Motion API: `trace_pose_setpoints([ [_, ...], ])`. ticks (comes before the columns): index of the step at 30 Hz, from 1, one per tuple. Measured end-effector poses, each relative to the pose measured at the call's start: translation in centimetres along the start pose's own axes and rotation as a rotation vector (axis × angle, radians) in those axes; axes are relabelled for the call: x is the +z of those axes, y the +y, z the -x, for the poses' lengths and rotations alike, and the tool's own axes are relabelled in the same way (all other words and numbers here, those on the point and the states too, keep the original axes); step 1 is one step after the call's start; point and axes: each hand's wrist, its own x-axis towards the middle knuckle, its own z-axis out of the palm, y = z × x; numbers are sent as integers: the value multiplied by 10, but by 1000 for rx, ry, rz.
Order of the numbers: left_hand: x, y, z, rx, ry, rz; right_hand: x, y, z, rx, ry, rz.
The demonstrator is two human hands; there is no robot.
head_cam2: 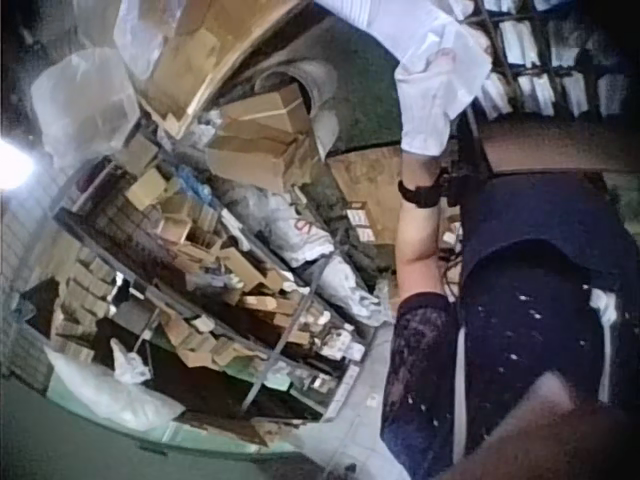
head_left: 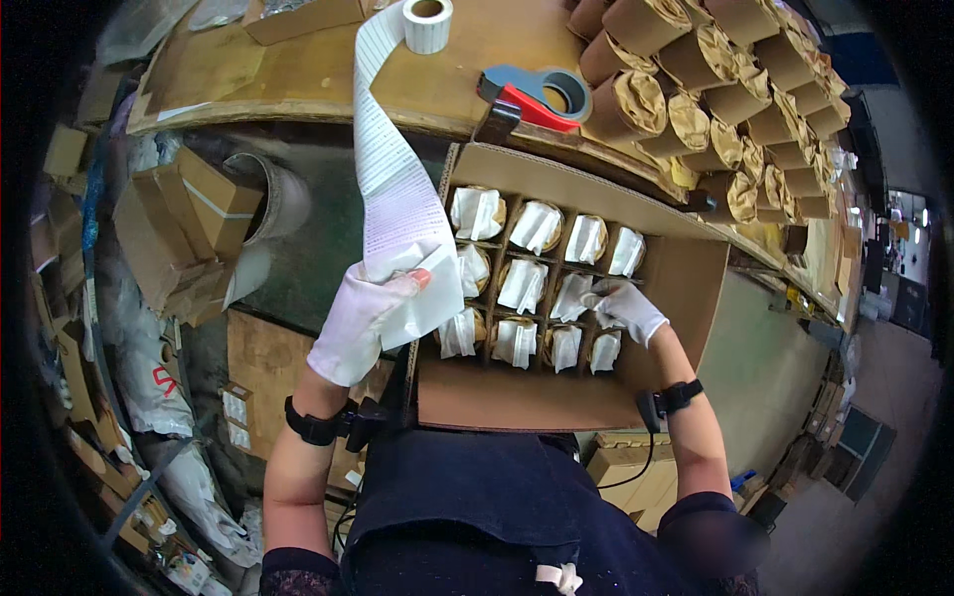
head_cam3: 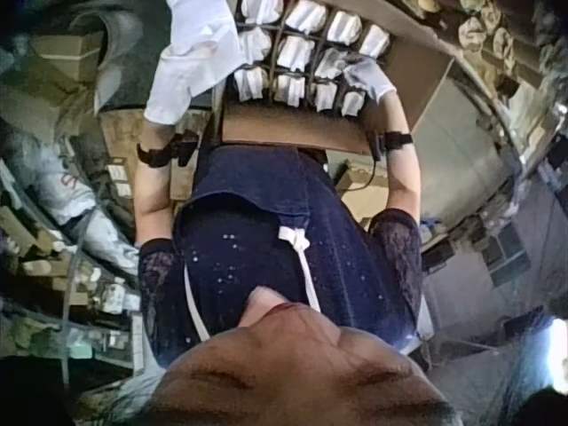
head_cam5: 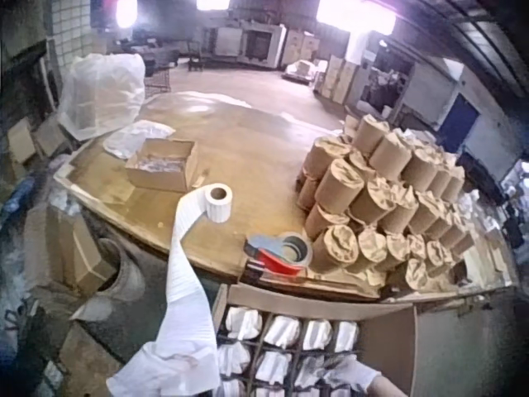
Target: Packing wrapped industrial items into a cardboard box, sealing the box with tape, and placing it on a pallet for shipping.
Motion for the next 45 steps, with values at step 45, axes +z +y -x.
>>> trace_pose_setpoints([
  [45,13,-21,-3,354,-142,-393,90,-140,98,-383,-44,-579],
])
